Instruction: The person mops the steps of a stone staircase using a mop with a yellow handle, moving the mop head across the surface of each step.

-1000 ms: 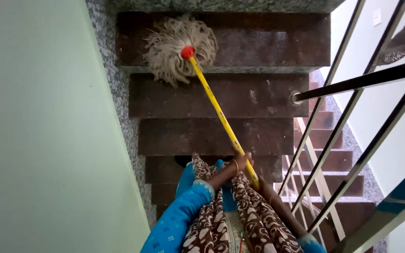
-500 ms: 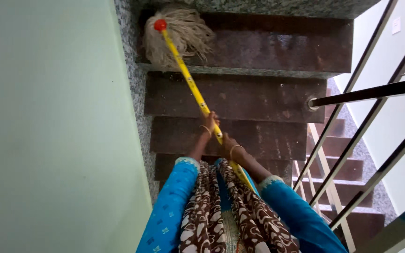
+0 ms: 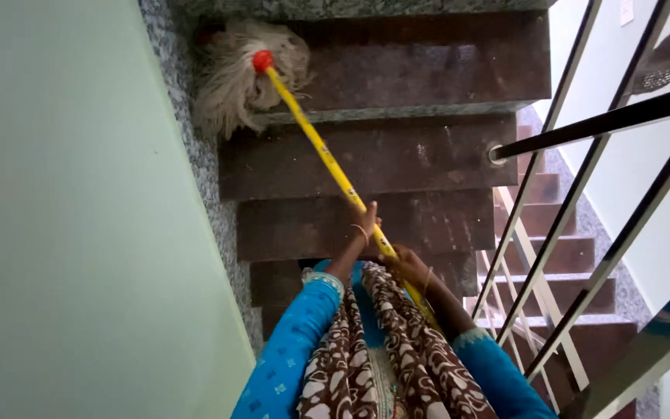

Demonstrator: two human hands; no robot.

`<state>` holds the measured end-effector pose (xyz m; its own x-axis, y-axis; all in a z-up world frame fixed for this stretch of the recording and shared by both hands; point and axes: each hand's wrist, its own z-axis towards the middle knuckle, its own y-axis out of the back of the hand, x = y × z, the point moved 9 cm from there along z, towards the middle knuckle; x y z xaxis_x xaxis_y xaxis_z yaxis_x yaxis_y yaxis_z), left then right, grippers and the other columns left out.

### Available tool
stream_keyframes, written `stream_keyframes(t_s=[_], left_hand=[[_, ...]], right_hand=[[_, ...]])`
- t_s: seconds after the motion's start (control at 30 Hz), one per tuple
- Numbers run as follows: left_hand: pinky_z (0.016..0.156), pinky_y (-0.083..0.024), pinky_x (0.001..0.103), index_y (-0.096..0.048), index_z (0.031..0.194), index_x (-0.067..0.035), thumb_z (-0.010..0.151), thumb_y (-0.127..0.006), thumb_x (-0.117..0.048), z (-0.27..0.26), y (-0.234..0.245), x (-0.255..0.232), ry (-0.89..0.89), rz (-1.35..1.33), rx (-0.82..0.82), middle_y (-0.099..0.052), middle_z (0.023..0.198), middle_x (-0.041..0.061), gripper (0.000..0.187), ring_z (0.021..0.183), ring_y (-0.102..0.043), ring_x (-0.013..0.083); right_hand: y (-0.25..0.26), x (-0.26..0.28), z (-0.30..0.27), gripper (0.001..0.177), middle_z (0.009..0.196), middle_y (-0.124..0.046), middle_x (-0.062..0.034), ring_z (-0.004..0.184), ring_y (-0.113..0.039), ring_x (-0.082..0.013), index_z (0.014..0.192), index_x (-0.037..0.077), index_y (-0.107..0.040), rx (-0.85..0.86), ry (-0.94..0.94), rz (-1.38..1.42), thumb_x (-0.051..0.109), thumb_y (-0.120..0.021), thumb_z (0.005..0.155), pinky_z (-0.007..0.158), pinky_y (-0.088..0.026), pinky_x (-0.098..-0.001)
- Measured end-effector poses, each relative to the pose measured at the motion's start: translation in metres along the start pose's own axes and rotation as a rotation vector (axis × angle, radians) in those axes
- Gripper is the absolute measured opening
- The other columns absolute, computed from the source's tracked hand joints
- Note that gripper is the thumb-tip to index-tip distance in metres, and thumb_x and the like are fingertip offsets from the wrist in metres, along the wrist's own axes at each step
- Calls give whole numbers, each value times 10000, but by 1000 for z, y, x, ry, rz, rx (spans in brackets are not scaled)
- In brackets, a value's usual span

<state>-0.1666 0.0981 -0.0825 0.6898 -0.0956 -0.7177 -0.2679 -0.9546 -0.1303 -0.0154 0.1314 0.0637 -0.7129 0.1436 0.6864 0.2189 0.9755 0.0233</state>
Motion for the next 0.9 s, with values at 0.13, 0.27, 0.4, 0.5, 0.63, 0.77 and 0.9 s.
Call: stream_keyframes(t_s=[0.13,0.27,0.4,0.5,0.63,0.77,0.9], left_hand=[[486,-553,338,-494,1178,13,997,-650,-418,-7,-60,24,68,8,249,-594,757,62,493,544,-623,166],[478,-539,311,-528,1110,27,1032,-644,-434,-18,-99,29,95,-43,375,-573,779,55,482,534,-597,151],[444,-506,319,-462,1164,-68,963,-663,-380,-19,-62,16,22,-89,250,-546,747,58,423,502,-571,159],[430,-503,313,-461,1165,-80,936,-679,-360,-25,-16,5,-7,-82,165,-560,722,63,423,493,-572,156],[447,-514,319,-307,1315,-324,871,-694,-337,-21,43,-10,-58,-243,110,-554,694,26,589,486,-555,152],[471,-532,333,-101,1450,-295,901,-684,-312,-20,104,-22,-90,-294,56,-555,694,37,801,504,-569,160],[495,-549,346,104,1585,-266,930,-674,-288,-21,130,-27,-88,-256,27,-556,693,48,1017,523,-583,167]], right_hand=[[8,-4,-33,356,747,-537,8,550,-490,-94,1133,41,-548,-51,25,248,323,-674,957,454,-421,-240],[18,5,-59,373,748,-554,12,547,-482,-79,1217,121,-509,-116,-91,295,323,-648,936,447,-410,-235],[-2,9,-52,384,733,-516,-8,529,-471,-106,1192,86,-463,-68,-114,156,352,-635,976,429,-409,-260],[-24,1,-30,397,727,-535,-14,538,-498,-109,1217,85,-464,-8,-61,51,368,-621,986,438,-427,-265],[-59,3,-3,452,814,-617,15,630,-558,-61,1284,52,-485,57,152,-141,368,-656,1009,513,-486,-255],[-97,13,3,498,809,-689,-16,602,-609,-79,1293,58,-495,142,44,-84,381,-678,960,524,-513,-261],[-109,29,0,476,787,-671,-35,575,-592,-96,1239,39,-591,162,-4,-49,376,-730,934,502,-495,-260]])
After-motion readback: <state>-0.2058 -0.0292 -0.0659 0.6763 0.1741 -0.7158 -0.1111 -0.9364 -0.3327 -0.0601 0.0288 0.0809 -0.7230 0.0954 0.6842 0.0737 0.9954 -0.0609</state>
